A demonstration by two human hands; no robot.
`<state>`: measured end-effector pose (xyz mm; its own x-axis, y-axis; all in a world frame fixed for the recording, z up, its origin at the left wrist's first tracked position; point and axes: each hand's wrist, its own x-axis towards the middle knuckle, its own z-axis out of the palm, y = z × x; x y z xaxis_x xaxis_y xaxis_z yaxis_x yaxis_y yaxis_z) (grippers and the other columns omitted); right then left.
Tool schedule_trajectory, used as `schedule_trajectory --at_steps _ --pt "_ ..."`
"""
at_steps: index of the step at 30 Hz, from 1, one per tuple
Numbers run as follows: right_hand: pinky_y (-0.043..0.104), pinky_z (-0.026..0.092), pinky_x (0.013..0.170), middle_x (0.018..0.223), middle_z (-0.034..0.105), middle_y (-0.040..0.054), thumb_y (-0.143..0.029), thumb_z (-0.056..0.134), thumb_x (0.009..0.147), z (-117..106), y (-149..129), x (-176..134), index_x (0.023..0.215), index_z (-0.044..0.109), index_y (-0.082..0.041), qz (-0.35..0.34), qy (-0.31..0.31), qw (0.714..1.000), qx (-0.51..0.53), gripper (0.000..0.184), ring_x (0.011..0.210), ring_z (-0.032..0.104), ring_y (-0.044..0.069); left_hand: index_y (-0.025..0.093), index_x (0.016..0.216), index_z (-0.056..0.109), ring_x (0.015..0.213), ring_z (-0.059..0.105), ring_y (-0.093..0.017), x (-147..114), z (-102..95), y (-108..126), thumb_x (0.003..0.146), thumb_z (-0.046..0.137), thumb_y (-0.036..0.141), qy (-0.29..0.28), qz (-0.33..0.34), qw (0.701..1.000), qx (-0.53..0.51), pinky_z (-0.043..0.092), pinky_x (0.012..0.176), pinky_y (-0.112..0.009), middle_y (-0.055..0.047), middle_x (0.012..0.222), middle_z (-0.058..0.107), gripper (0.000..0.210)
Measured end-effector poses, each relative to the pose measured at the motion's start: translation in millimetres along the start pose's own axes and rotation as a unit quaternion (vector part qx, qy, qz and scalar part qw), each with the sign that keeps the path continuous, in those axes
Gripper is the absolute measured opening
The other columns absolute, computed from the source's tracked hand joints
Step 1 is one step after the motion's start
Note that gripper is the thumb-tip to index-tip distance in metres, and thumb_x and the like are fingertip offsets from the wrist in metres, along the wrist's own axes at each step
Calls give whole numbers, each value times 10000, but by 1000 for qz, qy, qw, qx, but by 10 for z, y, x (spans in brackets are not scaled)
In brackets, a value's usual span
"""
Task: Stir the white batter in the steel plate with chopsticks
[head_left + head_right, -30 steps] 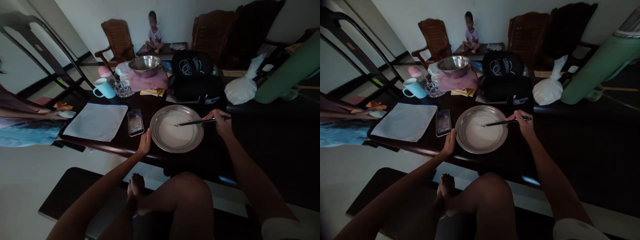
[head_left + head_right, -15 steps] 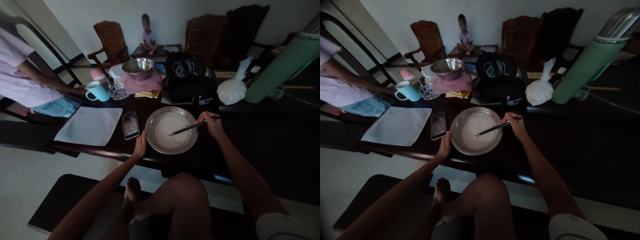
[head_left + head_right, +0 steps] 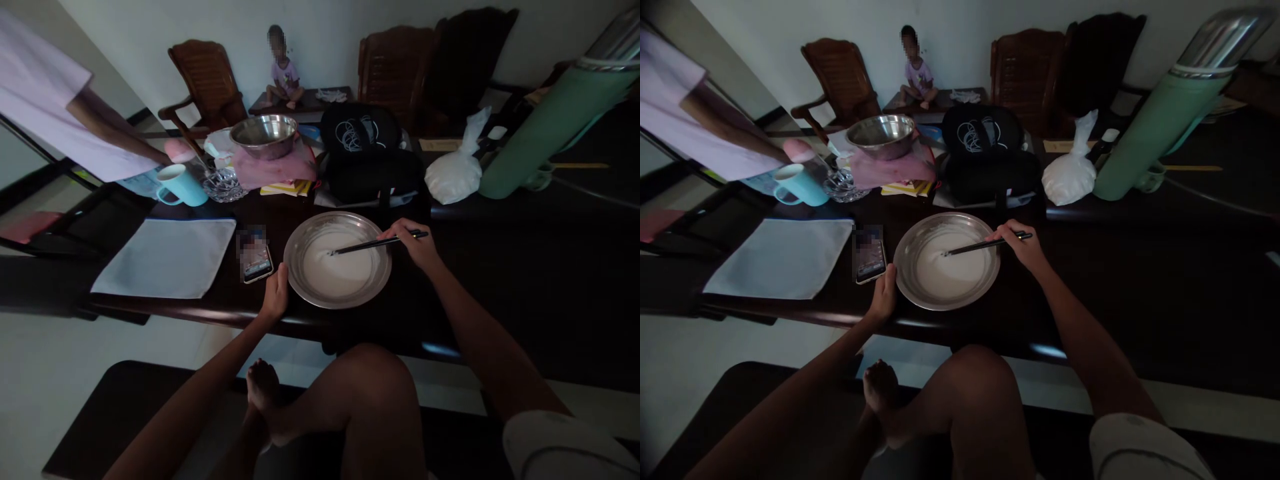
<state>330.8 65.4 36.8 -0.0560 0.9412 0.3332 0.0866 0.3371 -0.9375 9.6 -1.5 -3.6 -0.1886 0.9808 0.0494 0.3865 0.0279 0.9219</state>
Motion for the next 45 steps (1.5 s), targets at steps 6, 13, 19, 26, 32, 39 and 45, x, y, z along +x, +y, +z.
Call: schedule_trajectory --at_steps 6,13,19,26,32,39,45 --pt "328 527 591 530 662 21 -603 583 849 -38 15 24 524 603 -223 -17 53 998 39 500 553 667 184 202 567 520 595 492 -174 13 0 -10 843 330 775 8 13 1000 16 428 608 -305 -18 574 523 664" --pt "345 553 708 661 731 34 -557 627 844 -21 -14 4 610 652 -213 -6 24 1000 5 417 676 709 196 201 553 508 597 490 -170 13 -8 -23 851 346 761 2 9 1000 9 433 609 -294 -19 570 522 654" --pt "323 549 645 585 699 23 -561 612 853 -25 14 13 566 640 -209 -21 11 999 35 455 606 696 185 185 585 527 609 518 -175 12 3 4 836 288 795 8 21 999 36 448 623 -303 -26 586 548 702" --pt "295 525 620 585 695 23 -545 596 871 -59 29 30 563 627 -203 -29 52 998 34 461 593 688 164 202 542 468 589 500 -168 45 5 -49 846 264 783 2 33 998 50 436 607 -307 -25 561 507 686" --pt "320 538 640 567 690 23 -572 615 847 -27 33 29 571 644 -212 -34 6 999 32 455 598 686 180 216 519 433 596 505 -174 56 10 -58 877 299 725 8 40 998 41 451 627 -307 -19 536 472 637" --pt "314 510 573 530 667 20 -595 591 850 -46 26 45 525 608 -214 -32 64 996 50 501 533 657 174 207 544 464 614 495 -172 48 -5 -44 891 344 680 5 19 999 27 434 623 -292 -19 560 487 599" --pt "337 544 700 625 724 28 -576 644 821 -2 -5 22 613 668 -214 -9 -10 1000 26 418 651 699 191 208 542 464 583 465 -160 24 3 -1 867 314 738 8 22 999 36 414 592 -292 -17 557 487 639"
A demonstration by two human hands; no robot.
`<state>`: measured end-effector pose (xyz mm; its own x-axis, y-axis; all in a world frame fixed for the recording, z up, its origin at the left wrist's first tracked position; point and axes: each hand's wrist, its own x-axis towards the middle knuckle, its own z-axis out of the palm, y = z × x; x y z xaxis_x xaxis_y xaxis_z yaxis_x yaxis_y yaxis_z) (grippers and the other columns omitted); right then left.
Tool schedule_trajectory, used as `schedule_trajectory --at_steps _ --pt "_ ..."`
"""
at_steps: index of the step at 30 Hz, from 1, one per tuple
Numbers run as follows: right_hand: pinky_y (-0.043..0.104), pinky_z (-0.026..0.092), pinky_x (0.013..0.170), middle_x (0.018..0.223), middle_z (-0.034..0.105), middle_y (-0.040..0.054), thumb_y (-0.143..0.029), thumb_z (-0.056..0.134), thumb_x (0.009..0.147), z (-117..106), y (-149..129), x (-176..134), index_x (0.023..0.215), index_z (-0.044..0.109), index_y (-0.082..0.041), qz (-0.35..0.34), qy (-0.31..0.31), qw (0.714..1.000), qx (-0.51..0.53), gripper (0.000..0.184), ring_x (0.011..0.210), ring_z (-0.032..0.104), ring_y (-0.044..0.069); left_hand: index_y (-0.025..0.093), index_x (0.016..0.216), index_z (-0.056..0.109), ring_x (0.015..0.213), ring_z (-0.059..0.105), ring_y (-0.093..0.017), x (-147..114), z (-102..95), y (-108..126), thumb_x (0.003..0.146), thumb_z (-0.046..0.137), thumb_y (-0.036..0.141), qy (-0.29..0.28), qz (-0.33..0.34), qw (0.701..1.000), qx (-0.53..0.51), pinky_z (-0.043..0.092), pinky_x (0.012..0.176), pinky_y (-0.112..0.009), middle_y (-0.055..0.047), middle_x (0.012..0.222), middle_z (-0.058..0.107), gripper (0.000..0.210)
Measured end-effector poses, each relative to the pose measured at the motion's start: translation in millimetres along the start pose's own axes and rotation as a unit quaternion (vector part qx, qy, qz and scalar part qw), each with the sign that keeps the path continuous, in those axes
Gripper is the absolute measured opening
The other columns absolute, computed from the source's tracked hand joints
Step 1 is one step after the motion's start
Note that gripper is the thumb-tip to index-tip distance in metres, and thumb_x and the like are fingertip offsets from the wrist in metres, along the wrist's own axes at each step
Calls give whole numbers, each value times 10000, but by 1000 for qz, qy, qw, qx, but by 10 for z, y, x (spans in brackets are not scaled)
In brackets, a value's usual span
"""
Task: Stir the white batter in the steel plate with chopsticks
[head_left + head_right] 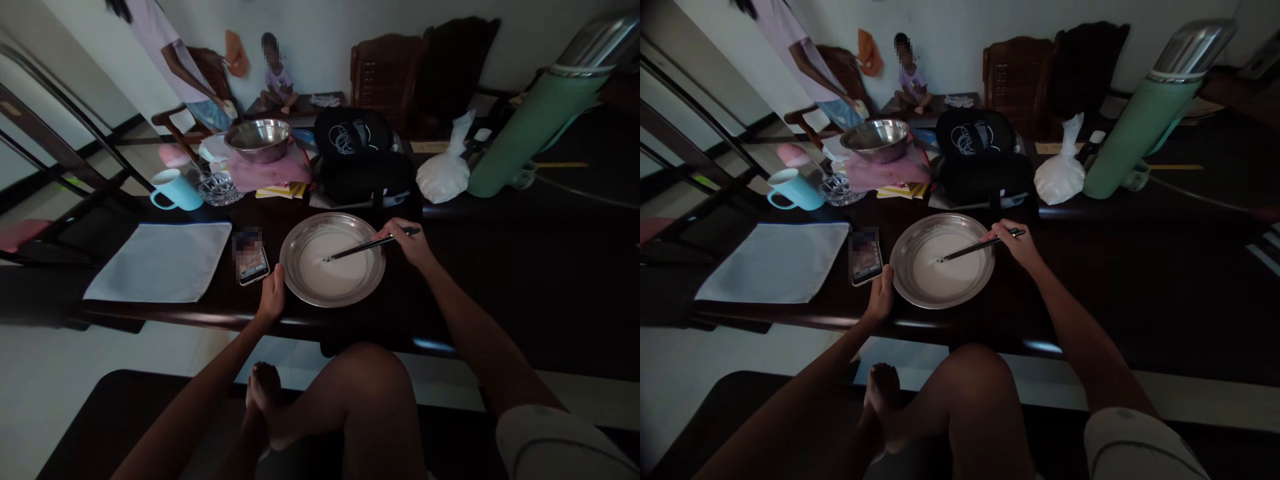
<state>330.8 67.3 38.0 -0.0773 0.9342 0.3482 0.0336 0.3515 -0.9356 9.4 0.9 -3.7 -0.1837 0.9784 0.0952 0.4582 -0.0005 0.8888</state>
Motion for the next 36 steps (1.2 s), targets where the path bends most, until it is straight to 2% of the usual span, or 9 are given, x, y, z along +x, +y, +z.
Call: schedule_trajectory --at_steps 5,10,15,17,21,26,30,32,36 --pt "314 523 610 576 703 23 -596 603 840 -32 25 23 550 625 -215 -7 61 998 11 479 572 673 177 204 550 481 578 473 -164 -3 -2 -4 862 322 742 -1 -3 1000 -7 419 597 -300 -17 558 504 642" --pt "319 541 666 604 714 23 -575 619 841 -51 40 22 588 643 -212 2 25 1000 4 442 613 691 179 197 555 504 604 497 -173 6 1 -30 864 341 729 3 -14 1000 -15 427 632 -306 -26 578 529 636" --pt "309 531 613 551 677 15 -578 604 848 -76 36 30 556 605 -207 -10 79 997 6 472 567 675 172 198 559 507 614 476 -172 -6 0 12 850 353 741 1 -23 999 -23 410 621 -305 -21 576 509 635" --pt "306 527 602 537 665 14 -576 594 856 -66 37 28 546 603 -207 -13 67 998 16 482 555 670 169 193 568 519 618 478 -172 -10 0 18 850 340 743 -4 -20 1000 -21 412 627 -306 -23 581 515 644" --pt "322 547 694 645 726 32 -577 644 820 -39 8 13 623 663 -206 1 12 1000 -7 420 659 703 186 190 573 524 617 487 -170 -8 0 6 866 342 714 -3 -24 999 -22 417 645 -304 -24 588 522 628" --pt "321 526 601 543 665 24 -620 581 842 -62 -19 16 533 598 -217 -9 76 997 2 509 563 668 181 187 568 531 625 509 -178 0 -2 -10 889 381 657 2 -28 999 -27 429 650 -300 -25 583 536 589" --pt "339 551 690 589 698 27 -616 630 810 -27 -28 2 582 651 -218 5 2 1000 -14 458 631 691 193 180 562 541 617 525 -179 6 0 -33 902 374 644 6 -18 1000 -19 452 651 -300 -31 575 552 599" --pt "338 552 731 643 728 30 -589 656 805 -18 -26 0 631 680 -216 12 -9 1000 -21 412 666 701 191 178 565 546 618 534 -182 7 3 -41 904 364 649 9 -13 1000 -15 462 658 -303 -32 572 555 609" --pt "311 524 606 547 685 25 -590 621 833 -38 8 20 554 631 -209 -1 54 998 24 472 565 675 180 184 568 533 621 526 -181 3 5 -32 890 347 679 7 -15 1000 -16 451 652 -304 -29 574 542 619"
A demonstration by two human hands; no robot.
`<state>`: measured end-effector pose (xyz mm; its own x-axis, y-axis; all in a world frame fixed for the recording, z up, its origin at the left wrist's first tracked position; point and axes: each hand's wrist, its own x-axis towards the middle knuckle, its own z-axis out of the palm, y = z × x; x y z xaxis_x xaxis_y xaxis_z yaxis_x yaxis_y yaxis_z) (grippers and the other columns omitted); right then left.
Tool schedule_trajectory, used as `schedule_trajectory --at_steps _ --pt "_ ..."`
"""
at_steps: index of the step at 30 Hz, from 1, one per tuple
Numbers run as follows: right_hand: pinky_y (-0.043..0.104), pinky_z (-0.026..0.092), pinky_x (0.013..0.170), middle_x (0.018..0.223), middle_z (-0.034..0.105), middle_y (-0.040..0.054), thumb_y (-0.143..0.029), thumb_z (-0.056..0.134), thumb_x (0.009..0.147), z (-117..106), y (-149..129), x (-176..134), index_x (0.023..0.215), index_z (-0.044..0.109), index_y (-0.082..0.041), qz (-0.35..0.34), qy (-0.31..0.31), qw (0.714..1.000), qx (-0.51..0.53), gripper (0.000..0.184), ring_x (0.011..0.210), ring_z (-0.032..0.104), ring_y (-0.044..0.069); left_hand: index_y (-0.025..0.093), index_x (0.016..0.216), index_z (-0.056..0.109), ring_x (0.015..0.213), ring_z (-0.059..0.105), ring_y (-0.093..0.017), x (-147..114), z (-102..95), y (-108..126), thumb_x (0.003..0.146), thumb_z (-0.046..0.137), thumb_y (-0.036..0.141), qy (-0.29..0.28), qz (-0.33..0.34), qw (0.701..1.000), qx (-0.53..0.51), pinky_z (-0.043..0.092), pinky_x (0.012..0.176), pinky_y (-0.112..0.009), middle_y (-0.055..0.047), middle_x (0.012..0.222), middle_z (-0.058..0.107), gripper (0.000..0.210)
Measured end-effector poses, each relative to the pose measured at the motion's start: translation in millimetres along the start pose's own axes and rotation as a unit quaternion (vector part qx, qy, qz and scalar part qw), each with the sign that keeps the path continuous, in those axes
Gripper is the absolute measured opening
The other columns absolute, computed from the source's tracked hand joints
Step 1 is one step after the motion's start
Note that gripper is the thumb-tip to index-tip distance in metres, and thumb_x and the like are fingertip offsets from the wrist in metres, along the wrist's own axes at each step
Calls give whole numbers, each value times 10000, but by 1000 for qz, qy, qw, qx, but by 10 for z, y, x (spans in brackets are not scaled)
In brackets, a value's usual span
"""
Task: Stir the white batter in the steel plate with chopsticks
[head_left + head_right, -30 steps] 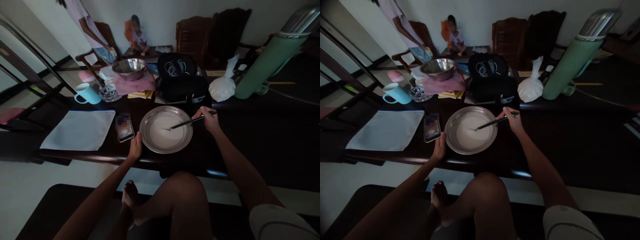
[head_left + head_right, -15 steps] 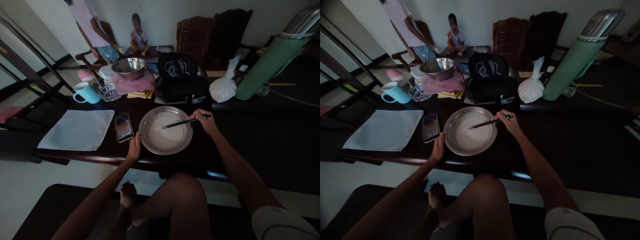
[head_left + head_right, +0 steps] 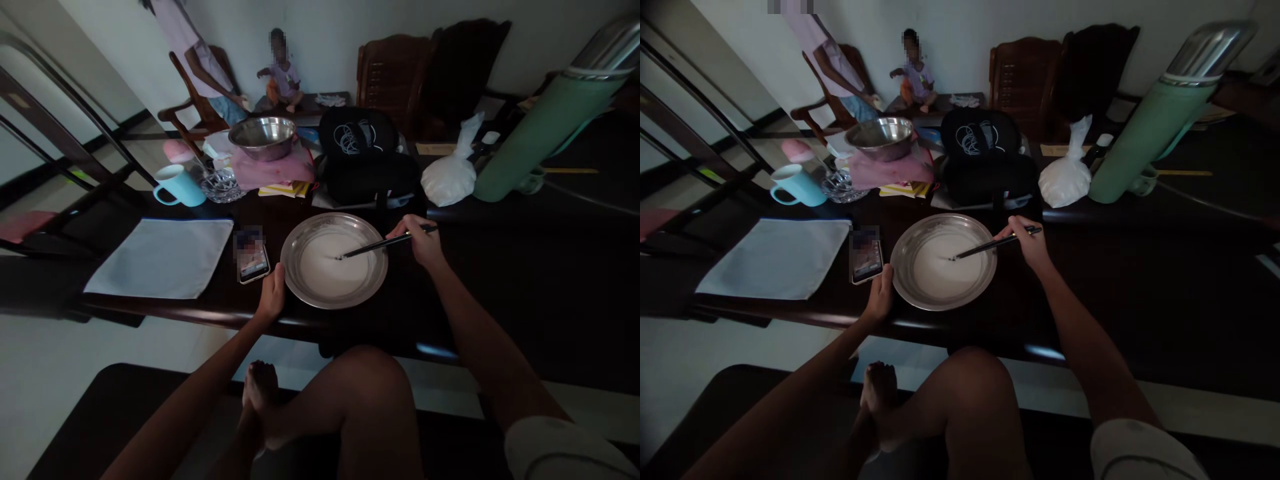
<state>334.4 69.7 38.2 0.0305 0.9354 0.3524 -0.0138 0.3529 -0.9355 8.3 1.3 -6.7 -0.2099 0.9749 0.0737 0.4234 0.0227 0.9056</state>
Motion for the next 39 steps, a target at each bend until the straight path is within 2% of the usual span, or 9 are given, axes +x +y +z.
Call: schedule_trajectory --at_steps 2,6,11,16,22,27,33,37,39 --pt "313 517 578 512 664 23 -611 611 827 2 6 3 523 611 -211 -1 -5 1000 12 502 540 667 183 189 566 517 624 514 -176 -4 -1 14 878 345 695 -5 -4 1000 1 435 650 -304 -27 581 532 619" --pt "341 556 692 607 718 24 -608 655 794 20 -23 -12 596 660 -217 15 -52 998 -32 438 630 698 193 190 578 518 632 499 -175 -9 -2 41 861 352 713 -8 -9 1000 -4 412 647 -307 -29 602 535 618" --pt "321 537 599 543 680 18 -594 612 835 -12 2 -1 545 616 -215 -2 -1 1000 -5 477 560 677 186 193 577 513 634 495 -177 -10 2 44 852 346 732 -9 -5 1000 -3 409 649 -311 -26 598 531 628" --pt "338 557 690 599 714 21 -599 640 809 16 13 -12 596 656 -219 14 -63 997 -30 436 634 701 194 196 581 520 636 499 -182 -7 5 44 857 359 718 -7 -7 1000 -11 415 639 -306 -28 600 535 612" --pt "323 535 614 559 692 22 -586 618 832 -7 32 -6 546 613 -217 10 -13 1000 -7 467 579 682 190 195 562 514 631 492 -179 -4 11 40 867 357 699 -5 -5 1000 -9 411 633 -306 -31 594 533 610" --pt "349 556 707 605 715 21 -597 643 808 11 23 -11 604 660 -222 17 -71 997 -25 427 637 698 198 197 554 501 621 475 -170 -5 11 42 876 380 670 -1 -13 1000 -15 405 624 -299 -20 576 509 585" --pt "325 525 579 524 665 25 -612 602 828 0 9 -7 519 600 -217 3 -6 1000 -5 501 559 674 194 193 555 513 623 503 -178 -5 8 29 876 391 671 -4 -17 1000 -22 431 647 -304 -20 568 519 589" --pt "344 552 671 600 710 26 -580 628 827 13 23 -22 581 653 -221 12 -65 998 -20 436 622 694 198 180 560 542 630 537 -183 -4 6 21 896 393 637 0 -8 1000 -17 459 667 -307 -32 577 559 586" --pt "346 554 708 628 722 24 -565 642 825 10 18 -25 615 668 -219 14 -65 997 -32 405 647 699 197 179 560 545 630 543 -185 -4 7 17 897 386 641 1 -5 1000 -13 463 665 -309 -33 573 560 594"
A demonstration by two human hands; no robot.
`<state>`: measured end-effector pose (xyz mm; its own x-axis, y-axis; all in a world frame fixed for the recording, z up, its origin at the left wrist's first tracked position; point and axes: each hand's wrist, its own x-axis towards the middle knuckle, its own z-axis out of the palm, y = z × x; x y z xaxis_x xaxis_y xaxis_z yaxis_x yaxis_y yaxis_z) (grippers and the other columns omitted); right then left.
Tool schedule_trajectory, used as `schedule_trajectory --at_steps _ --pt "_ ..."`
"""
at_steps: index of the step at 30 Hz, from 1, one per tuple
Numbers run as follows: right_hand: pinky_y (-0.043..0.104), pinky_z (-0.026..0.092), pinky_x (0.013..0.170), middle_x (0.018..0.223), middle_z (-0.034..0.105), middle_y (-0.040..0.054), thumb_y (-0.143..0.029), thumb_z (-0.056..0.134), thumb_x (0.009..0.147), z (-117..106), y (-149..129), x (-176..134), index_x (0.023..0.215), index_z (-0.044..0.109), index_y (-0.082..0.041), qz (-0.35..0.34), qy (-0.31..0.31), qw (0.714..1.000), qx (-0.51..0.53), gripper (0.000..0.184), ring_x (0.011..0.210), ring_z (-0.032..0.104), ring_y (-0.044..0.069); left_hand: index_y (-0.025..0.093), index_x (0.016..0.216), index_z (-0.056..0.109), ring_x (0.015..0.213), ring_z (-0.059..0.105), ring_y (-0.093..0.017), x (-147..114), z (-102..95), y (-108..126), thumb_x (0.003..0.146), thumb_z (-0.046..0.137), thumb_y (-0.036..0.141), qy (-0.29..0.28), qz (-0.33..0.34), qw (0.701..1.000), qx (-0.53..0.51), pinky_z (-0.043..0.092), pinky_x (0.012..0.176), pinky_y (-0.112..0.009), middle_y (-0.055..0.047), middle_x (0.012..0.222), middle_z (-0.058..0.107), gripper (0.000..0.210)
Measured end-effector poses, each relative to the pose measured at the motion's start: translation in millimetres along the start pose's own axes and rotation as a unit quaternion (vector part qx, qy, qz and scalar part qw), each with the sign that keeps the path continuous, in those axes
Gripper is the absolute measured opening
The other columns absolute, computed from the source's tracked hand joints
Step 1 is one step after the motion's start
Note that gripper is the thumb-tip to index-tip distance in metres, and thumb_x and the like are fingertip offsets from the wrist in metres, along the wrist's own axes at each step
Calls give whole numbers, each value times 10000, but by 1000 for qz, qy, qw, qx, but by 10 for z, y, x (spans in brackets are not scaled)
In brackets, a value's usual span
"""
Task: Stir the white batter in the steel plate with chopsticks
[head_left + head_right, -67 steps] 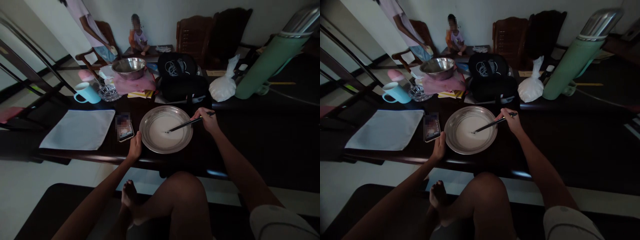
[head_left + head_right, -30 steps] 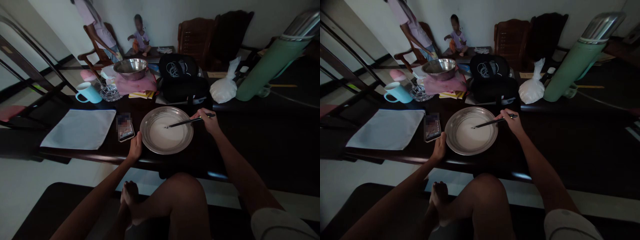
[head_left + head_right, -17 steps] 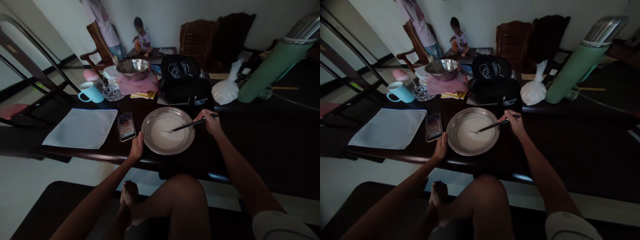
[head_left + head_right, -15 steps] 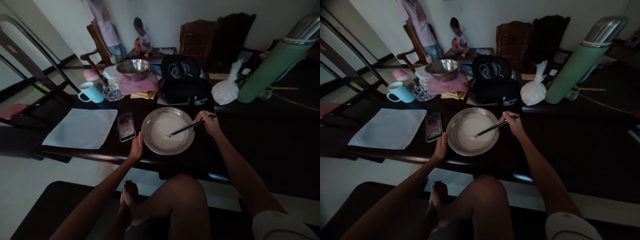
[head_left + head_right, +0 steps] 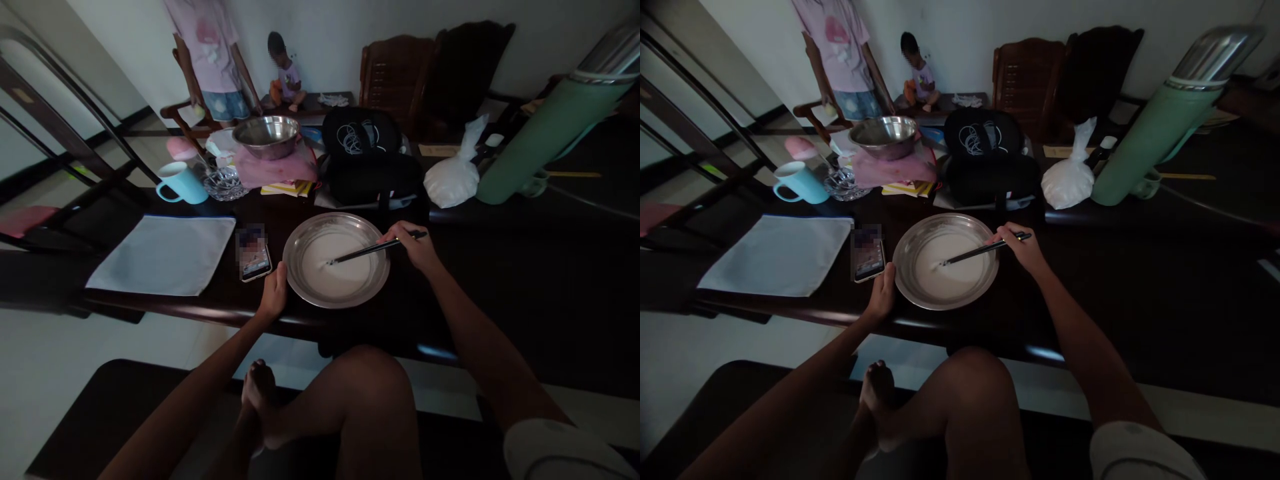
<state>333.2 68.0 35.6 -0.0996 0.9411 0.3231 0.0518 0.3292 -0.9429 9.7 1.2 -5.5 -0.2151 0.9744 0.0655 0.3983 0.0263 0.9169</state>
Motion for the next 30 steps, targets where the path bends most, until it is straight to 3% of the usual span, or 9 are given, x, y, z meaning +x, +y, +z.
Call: schedule_trajectory --at_steps 4,10,15,20,25,30 --pt "319 521 606 553 672 12 -557 623 844 -28 12 6 551 618 -216 -12 52 998 34 449 571 677 186 171 601 575 642 562 -193 -1 2 -9 891 358 673 -8 12 1000 1 468 666 -317 -39 598 580 619" --pt "339 545 735 650 725 28 -527 642 846 2 -6 -7 635 678 -214 -9 -8 1000 2 380 678 709 192 185 566 535 618 542 -183 -1 -2 -28 888 359 684 -4 4 1000 4 459 650 -308 -30 576 551 619" --pt "328 528 614 566 689 24 -555 615 854 -23 4 4 556 622 -213 -15 50 998 28 453 588 685 191 183 557 525 608 533 -176 3 -1 -45 893 350 682 -5 14 1000 8 457 639 -303 -29 566 543 627" --pt "342 552 703 611 716 23 -581 637 824 4 -13 -5 605 665 -216 -2 -7 1000 0 426 651 699 196 188 545 507 597 508 -167 7 -1 -49 876 358 703 -4 6 1000 3 439 634 -304 -21 562 525 631" --pt "321 534 638 583 701 24 -578 615 842 1 -32 -5 568 634 -214 -8 39 999 11 456 609 693 192 185 559 523 609 512 -171 7 1 -36 877 353 700 -6 11 1000 4 434 637 -306 -23 573 531 628" --pt "332 544 698 609 715 26 -567 627 839 3 -17 -1 600 660 -213 -6 -7 1000 16 429 647 705 196 189 557 515 608 518 -171 -1 -1 -33 894 341 680 -7 19 1000 10 440 640 -304 -25 571 533 621"
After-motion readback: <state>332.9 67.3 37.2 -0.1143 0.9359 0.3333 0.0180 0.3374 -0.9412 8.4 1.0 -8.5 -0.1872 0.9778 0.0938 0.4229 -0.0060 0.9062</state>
